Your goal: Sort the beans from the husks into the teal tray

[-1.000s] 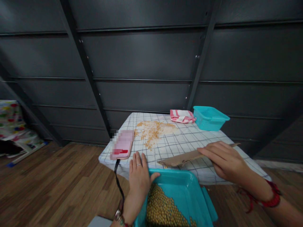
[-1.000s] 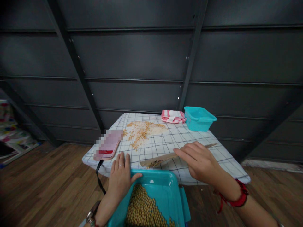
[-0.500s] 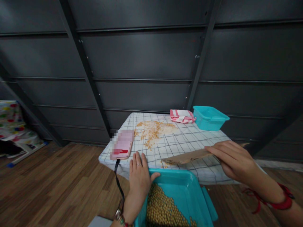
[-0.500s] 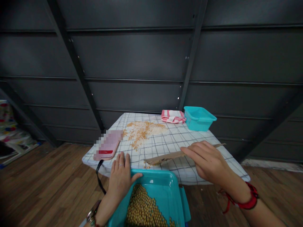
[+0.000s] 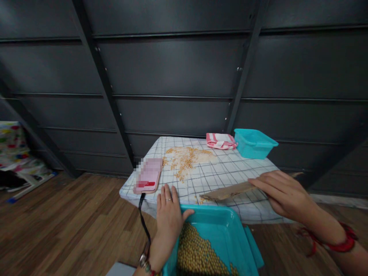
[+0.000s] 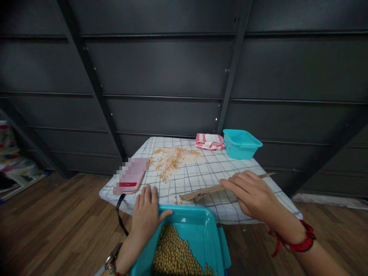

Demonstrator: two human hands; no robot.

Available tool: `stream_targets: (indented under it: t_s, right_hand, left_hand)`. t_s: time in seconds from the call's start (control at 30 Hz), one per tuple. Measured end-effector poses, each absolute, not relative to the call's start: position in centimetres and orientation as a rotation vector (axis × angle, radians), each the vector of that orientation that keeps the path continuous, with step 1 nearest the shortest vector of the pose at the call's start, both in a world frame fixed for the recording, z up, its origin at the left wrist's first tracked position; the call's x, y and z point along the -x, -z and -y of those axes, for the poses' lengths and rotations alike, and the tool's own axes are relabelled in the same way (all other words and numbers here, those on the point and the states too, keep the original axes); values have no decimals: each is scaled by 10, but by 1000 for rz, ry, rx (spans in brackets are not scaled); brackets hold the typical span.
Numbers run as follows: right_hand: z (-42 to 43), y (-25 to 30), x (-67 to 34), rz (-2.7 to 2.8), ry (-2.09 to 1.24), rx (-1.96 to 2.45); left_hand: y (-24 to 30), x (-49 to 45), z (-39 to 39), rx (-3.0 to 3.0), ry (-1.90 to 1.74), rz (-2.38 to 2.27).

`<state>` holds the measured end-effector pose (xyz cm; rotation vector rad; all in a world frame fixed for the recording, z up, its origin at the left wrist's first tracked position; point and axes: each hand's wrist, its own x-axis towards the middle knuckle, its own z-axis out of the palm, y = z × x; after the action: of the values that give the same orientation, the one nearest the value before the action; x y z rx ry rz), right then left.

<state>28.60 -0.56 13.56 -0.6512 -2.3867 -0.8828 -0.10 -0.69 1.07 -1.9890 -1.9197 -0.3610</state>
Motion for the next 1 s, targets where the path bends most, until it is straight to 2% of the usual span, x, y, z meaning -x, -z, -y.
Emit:
stream_targets:
  t_s: [0.57, 1.0]
  right_hand:
    - [-48, -124, -271, 2327, 942, 607]
    - [-14, -133, -292, 2343, 916, 671]
  left_hand:
    - [-3, -1, 10, 1988, 392, 1897]
    - [-2, 2, 8, 2008, 421, 1890]
